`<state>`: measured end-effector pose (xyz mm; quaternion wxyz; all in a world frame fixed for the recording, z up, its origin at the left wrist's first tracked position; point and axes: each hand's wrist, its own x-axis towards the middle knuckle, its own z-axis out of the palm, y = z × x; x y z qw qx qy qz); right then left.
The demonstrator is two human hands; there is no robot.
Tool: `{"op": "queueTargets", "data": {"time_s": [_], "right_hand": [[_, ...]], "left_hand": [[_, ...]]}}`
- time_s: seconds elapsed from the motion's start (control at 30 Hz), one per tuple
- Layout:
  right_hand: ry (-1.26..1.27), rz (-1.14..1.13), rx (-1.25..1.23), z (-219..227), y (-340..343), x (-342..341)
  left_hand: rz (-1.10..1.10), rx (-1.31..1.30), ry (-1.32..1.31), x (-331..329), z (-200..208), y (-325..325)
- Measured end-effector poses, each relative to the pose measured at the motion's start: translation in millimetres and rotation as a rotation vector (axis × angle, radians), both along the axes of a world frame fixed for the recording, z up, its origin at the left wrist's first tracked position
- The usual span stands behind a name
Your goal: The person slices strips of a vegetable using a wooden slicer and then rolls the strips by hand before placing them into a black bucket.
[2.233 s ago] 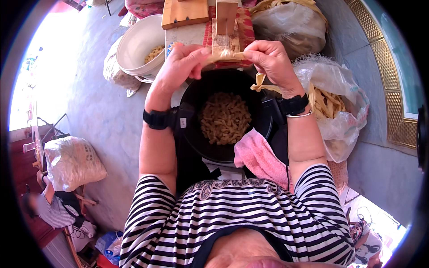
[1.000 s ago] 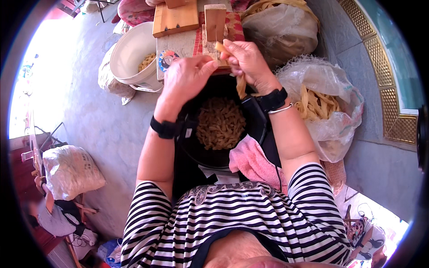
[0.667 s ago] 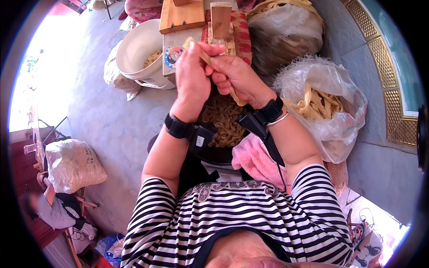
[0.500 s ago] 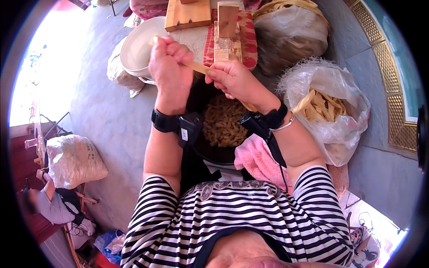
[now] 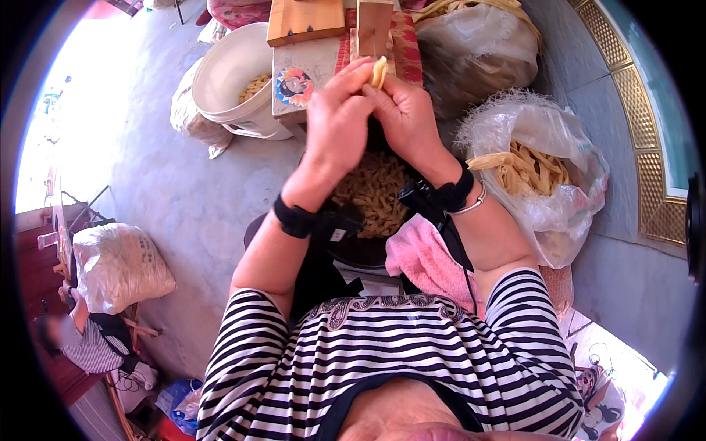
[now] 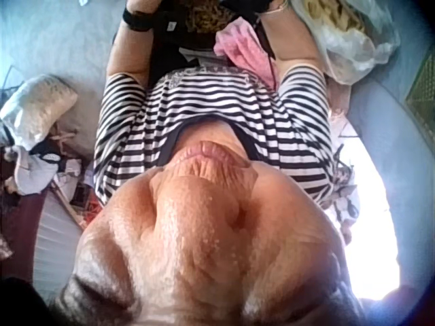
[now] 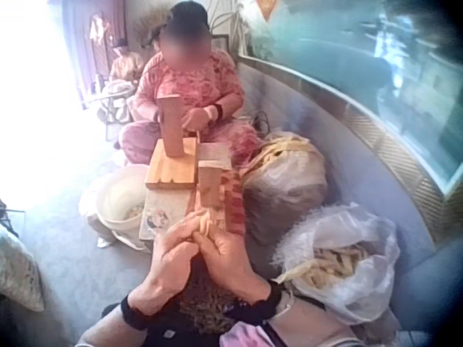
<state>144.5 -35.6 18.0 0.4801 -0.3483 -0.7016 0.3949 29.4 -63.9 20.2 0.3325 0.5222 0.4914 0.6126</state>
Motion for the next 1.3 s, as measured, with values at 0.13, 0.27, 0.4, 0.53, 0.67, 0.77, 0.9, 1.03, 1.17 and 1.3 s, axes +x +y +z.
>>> {"op": "queueTargets", "data": {"time_s": [0.13, 0.27, 0.4, 0.53, 0.67, 0.77, 0.9, 1.03, 1.17, 1.3], "right_hand": [[0.227, 0.235, -0.59, 0, 0, 8], [0.484, 0.557, -1.226, 11, 10, 23], [0.401, 0.771, -1.21, 4, 19, 31], [0.104, 0.451, -0.62, 15, 14, 28], [0.023, 0.394, -0.443, 18, 12, 28], [0.375, 0.635, -0.776, 10, 21, 38], [0.67, 0.642, -0.936, 0, 18, 31], [0.373, 0.378, -0.706, 6, 13, 24], [0.303, 0.36, -0.616, 7, 12, 26], [0.183, 0.373, -0.403, 16, 17, 32]], "left_hand": [[-0.006, -0.214, 0.225, -11, 9, 0], [0.08, 0.307, 0.638, -12, 13, -3], [0.019, 0.305, 0.609, -13, 13, -6], [0.109, -0.049, 0.463, -11, 16, -6], [-0.058, -0.324, 0.098, -26, 5, 1], [0.125, -0.196, 0.401, -15, 15, -4], [0.131, -0.057, 0.387, -12, 14, -3], [-0.176, -0.231, 0.255, -27, 14, -2], [-0.204, -0.366, 0.218, -25, 19, -1], [-0.508, -0.439, -0.508, -43, 19, 0]]}}
